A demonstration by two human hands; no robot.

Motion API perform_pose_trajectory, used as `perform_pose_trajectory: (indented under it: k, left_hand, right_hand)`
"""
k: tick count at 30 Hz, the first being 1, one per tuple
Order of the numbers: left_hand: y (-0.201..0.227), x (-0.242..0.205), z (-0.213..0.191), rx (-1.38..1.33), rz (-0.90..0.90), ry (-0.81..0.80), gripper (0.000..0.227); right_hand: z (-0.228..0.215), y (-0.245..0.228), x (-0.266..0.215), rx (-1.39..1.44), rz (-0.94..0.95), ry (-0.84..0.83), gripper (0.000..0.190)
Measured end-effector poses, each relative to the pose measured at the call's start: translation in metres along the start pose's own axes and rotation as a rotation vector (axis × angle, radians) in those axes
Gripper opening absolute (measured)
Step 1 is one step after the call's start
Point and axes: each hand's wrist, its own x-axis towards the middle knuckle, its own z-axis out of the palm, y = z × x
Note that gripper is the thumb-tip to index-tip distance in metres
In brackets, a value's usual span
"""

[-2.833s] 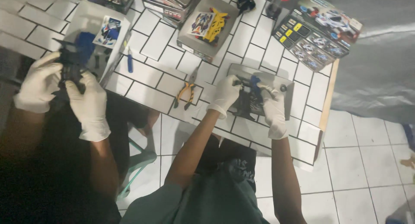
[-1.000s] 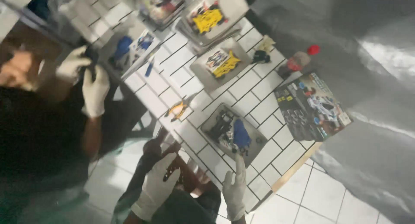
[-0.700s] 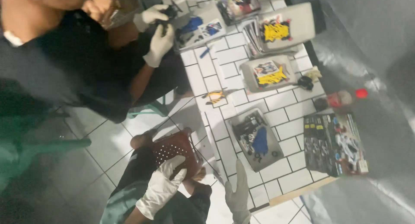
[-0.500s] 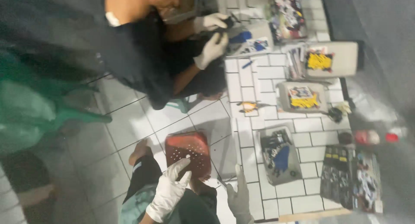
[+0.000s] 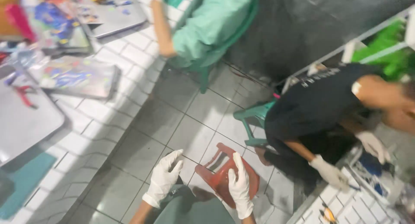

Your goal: The person assembles a blue toy car on a tiled table. They attach wheels and other components to the car's chassis, using a blue cloth to wipe parts. The person also briefly moves a tray and a red box on the table.

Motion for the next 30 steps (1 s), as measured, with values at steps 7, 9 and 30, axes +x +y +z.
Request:
perform_pose_trajectory:
  k: [7,9,30]
  left_hand:
    - [-0.060,-0.037,-0.119,-0.209,-0.323,0.325,0.048]
    - [-0.086,-0.046,-0.129,-0.215,-0.370,0.457,0.044]
    - [-0.134,-0.065,-0.195,-0.549,-0.837,1.160,0.033]
  right_hand:
    - [0.149,-0.079,0.115,0.178,-0.306,-0.311,0.051]
    - [0.186,-0.111,0.137,0.119,-0.491,-0.364,0.044]
    - [0.528,-0.345,0.149,0.268,-0.673,-1.208,0.030]
